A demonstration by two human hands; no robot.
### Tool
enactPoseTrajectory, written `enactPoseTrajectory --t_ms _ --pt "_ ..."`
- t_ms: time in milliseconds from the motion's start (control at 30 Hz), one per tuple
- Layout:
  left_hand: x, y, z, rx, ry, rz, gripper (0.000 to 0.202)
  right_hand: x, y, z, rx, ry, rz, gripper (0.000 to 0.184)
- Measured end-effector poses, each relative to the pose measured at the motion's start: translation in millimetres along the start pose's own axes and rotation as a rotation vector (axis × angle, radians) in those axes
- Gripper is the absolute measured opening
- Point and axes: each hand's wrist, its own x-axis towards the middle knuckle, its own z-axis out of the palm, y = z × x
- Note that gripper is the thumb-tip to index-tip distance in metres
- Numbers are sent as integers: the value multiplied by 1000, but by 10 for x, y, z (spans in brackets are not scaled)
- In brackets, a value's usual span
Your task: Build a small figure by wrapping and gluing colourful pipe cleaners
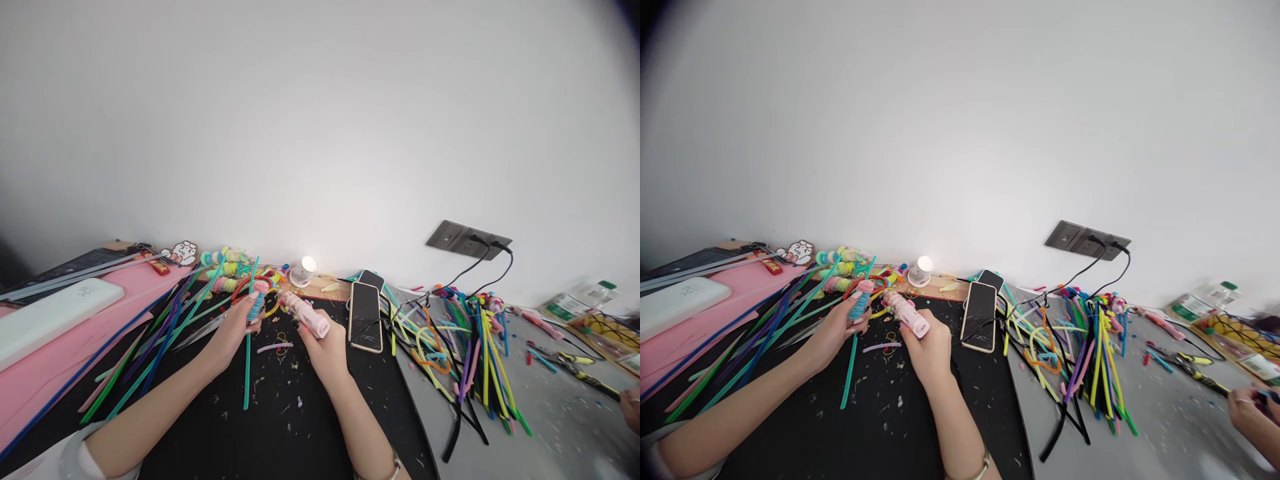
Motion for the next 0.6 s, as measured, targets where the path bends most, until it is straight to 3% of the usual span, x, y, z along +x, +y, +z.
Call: enactPoseTrajectory --t_ms 600 --pt "-18 38 17 -60 4 -73 38 -4 -44 -5 112 -9 -33 8"
